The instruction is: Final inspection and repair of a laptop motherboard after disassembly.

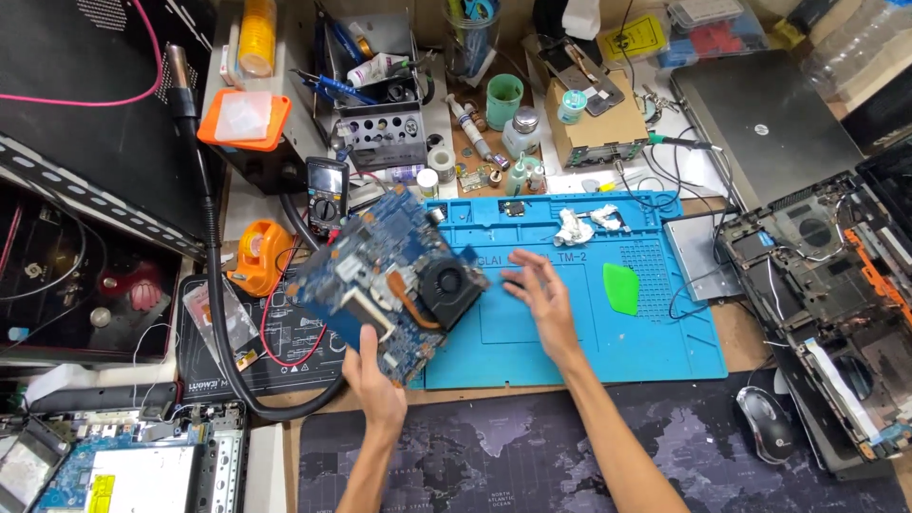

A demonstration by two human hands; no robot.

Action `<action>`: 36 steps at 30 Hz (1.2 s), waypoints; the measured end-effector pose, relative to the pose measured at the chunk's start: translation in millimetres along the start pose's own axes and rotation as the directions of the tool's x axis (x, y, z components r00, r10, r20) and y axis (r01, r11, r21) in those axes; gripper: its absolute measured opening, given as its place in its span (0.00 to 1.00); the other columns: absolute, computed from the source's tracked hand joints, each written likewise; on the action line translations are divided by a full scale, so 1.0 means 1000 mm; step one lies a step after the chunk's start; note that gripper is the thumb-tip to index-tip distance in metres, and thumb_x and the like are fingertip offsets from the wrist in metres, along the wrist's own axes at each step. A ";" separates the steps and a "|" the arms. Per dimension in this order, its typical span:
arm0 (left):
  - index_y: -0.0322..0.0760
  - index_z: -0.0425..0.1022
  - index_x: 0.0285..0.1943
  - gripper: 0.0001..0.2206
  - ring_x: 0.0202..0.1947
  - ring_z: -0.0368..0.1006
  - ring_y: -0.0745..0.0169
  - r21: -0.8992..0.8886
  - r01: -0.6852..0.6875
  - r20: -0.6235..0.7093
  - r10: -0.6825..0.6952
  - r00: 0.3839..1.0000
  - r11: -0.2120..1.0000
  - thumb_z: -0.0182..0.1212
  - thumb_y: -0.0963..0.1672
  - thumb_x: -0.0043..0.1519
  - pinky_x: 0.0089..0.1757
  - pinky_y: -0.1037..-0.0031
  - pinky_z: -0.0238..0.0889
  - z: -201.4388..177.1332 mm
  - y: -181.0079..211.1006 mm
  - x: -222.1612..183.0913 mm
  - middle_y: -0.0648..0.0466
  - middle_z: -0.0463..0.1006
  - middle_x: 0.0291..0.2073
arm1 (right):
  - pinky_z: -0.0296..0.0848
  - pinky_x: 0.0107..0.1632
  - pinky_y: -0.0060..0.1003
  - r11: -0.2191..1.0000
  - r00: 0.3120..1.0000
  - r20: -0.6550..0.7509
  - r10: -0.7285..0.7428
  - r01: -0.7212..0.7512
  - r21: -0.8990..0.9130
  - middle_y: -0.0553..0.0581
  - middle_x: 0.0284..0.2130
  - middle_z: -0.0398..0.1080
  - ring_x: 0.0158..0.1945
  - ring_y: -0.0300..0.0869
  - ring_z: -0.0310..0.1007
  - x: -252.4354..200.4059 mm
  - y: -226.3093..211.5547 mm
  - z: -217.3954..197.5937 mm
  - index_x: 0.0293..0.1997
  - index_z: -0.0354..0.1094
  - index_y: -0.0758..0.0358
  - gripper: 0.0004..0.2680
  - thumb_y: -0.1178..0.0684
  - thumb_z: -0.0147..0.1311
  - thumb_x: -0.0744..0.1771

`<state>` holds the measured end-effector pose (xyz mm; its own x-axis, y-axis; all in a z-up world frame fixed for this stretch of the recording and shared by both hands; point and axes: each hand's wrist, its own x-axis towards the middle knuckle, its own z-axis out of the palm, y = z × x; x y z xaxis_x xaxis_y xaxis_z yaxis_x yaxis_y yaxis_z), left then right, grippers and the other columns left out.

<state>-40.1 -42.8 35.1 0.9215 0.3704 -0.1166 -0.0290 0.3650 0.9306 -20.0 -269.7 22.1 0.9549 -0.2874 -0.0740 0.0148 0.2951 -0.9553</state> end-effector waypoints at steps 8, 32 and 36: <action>0.27 0.58 0.74 0.41 0.75 0.37 0.37 0.153 0.406 -0.026 -0.407 0.913 0.901 0.69 0.55 0.57 0.68 0.45 0.27 0.009 -0.023 0.041 0.35 0.46 0.71 | 0.75 0.58 0.48 0.991 0.992 0.126 0.008 0.009 -0.136 0.66 0.49 0.76 0.51 0.51 0.78 0.013 0.010 -0.035 0.60 0.72 0.66 0.15 0.50 0.57 0.69; 0.30 0.54 0.75 0.43 0.76 0.30 0.42 0.130 0.457 -0.028 -0.458 0.889 0.880 0.68 0.56 0.56 0.68 0.50 0.22 0.034 0.002 0.037 0.38 0.45 0.72 | 0.75 0.43 0.36 0.954 0.986 0.163 0.031 0.019 -0.298 0.61 0.27 0.74 0.33 0.39 0.71 0.010 -0.008 -0.041 0.41 0.79 0.71 0.05 0.59 0.60 0.68; 0.29 0.57 0.73 0.41 0.76 0.33 0.43 0.131 0.448 -0.057 -0.444 0.894 0.885 0.69 0.55 0.56 0.68 0.51 0.24 0.016 -0.028 0.043 0.38 0.48 0.71 | 0.75 0.43 0.36 0.957 0.985 0.169 0.029 0.021 -0.289 0.60 0.26 0.73 0.32 0.39 0.71 0.010 -0.006 -0.040 0.40 0.78 0.71 0.04 0.60 0.61 0.67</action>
<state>6.9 -50.5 9.7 0.8150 0.2175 -0.5371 0.4376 0.3766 0.8165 -22.6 -311.0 15.8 0.9913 -0.1205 -0.0526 -0.0513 0.0135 -0.9986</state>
